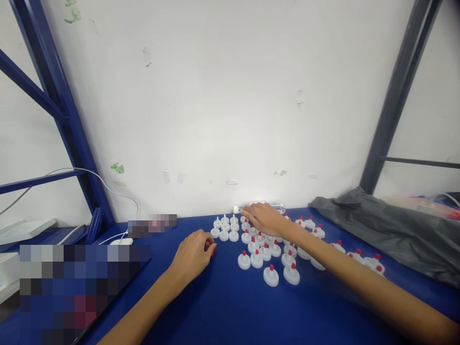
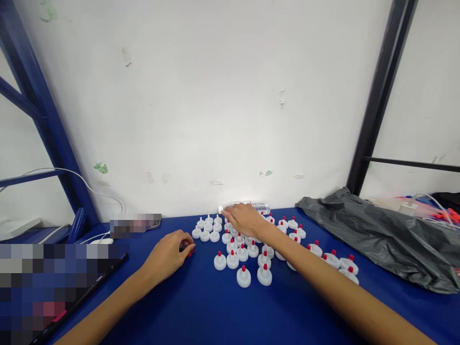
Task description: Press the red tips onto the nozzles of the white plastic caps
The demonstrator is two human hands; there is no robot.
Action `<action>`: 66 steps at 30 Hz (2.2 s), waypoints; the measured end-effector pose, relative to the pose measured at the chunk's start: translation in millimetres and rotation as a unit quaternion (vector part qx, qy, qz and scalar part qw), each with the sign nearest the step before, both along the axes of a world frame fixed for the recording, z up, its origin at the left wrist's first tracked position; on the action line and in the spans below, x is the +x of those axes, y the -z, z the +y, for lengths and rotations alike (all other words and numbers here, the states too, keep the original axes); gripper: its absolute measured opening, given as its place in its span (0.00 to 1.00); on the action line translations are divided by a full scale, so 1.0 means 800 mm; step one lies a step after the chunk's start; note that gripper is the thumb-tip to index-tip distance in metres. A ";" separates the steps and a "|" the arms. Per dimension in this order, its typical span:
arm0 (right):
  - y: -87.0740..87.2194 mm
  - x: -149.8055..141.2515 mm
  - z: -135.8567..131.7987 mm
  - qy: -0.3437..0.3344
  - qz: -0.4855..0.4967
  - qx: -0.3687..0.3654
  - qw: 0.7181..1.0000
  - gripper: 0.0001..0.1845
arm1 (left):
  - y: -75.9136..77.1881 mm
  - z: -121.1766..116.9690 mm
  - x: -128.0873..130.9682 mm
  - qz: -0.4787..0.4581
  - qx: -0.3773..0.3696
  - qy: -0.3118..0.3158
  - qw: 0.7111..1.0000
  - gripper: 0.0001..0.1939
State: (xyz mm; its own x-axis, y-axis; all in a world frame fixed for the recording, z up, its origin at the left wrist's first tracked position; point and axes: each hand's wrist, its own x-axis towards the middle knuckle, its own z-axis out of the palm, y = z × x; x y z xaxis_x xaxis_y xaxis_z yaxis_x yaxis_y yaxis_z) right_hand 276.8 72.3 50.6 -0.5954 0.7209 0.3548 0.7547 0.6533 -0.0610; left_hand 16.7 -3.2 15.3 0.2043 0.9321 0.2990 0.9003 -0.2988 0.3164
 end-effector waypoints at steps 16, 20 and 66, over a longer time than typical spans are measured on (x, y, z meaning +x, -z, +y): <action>-0.003 -0.002 -0.005 -0.002 0.050 0.020 0.999 0.28 | 0.003 0.002 0.003 -0.035 -0.003 0.003 0.999 0.10; -0.007 -0.010 -0.014 0.005 0.072 0.043 0.996 0.21 | 0.005 0.001 0.004 -0.045 0.003 0.003 0.999 0.08; 0.001 -0.058 -0.073 -0.246 0.132 0.062 0.958 0.10 | -0.030 -0.010 0.023 -0.491 -0.011 0.090 0.867 0.15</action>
State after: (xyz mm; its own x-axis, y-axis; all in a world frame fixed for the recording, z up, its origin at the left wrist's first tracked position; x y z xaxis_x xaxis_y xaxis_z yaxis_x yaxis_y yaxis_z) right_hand 230.5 13.7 49.9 -0.7301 0.3184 0.6046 0.3221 0.9407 -0.1065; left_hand 35.2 -11.1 39.3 0.0052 0.9191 0.3939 0.1333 -0.3910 0.9107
